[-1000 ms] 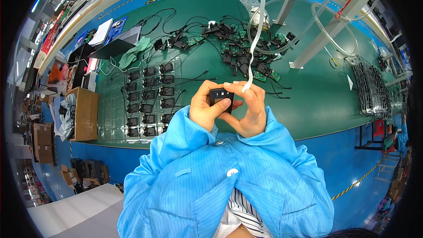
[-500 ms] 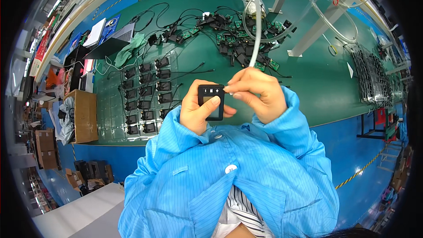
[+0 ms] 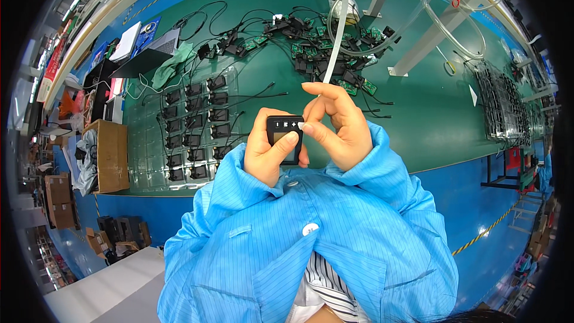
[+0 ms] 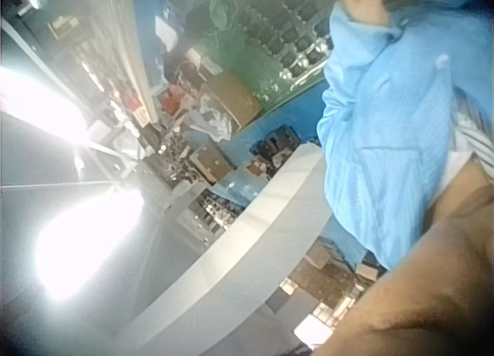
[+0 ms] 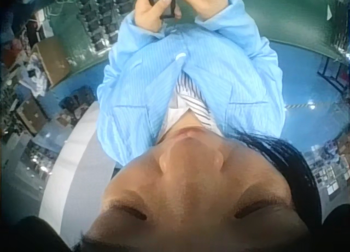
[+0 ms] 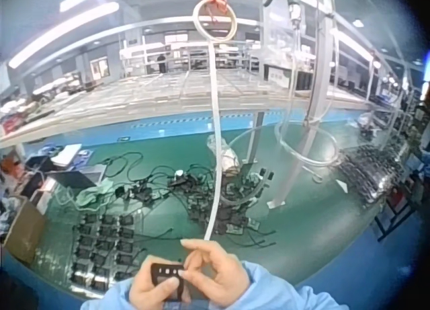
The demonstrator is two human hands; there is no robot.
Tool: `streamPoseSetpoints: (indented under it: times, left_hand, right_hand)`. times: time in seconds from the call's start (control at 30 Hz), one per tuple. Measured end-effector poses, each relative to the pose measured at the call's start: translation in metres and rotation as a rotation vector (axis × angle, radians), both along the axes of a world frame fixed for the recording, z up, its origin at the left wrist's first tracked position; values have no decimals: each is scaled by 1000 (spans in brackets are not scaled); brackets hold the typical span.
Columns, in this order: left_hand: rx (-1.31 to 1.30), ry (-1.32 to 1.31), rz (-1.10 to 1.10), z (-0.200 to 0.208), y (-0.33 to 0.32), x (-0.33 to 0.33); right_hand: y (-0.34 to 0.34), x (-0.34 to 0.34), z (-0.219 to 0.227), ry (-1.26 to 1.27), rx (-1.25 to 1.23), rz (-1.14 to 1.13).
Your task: Assemble electronic devices by placing PCBs into plastic housings and snapping on the outer shells.
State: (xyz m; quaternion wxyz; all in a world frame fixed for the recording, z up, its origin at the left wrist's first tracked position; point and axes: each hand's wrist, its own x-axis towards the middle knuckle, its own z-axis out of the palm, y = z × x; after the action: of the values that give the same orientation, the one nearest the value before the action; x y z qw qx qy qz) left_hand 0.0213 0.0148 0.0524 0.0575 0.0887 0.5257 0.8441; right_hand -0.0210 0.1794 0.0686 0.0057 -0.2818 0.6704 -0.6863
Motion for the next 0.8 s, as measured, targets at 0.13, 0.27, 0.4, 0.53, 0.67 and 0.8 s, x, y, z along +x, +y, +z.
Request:
streamPoseSetpoints:
  times: [0.13,0.27,0.4,0.53,0.67,0.8]
  left_hand:
    - [8,9,24,-1,1,1]
    - [11,16,32,-2,1,0]
    - [-11,24,31,-4,-2,0]
    - [-81,36,24,-3,-6,-3]
    - [28,-161,21,-1,-3,-6]
    - [12,-248,65,-11,-11,-10]
  right_hand:
    - [-7,4,-3,-17,-46,-30]
    - [-8,3,-2,-9,-27,-51]
    - [-9,5,0,-16,26,-73]
    - [-7,7,3,-73,79,-108]
    - [13,-10,-1,320,350,-76]
    - [12,-3,10,19,327,-84]
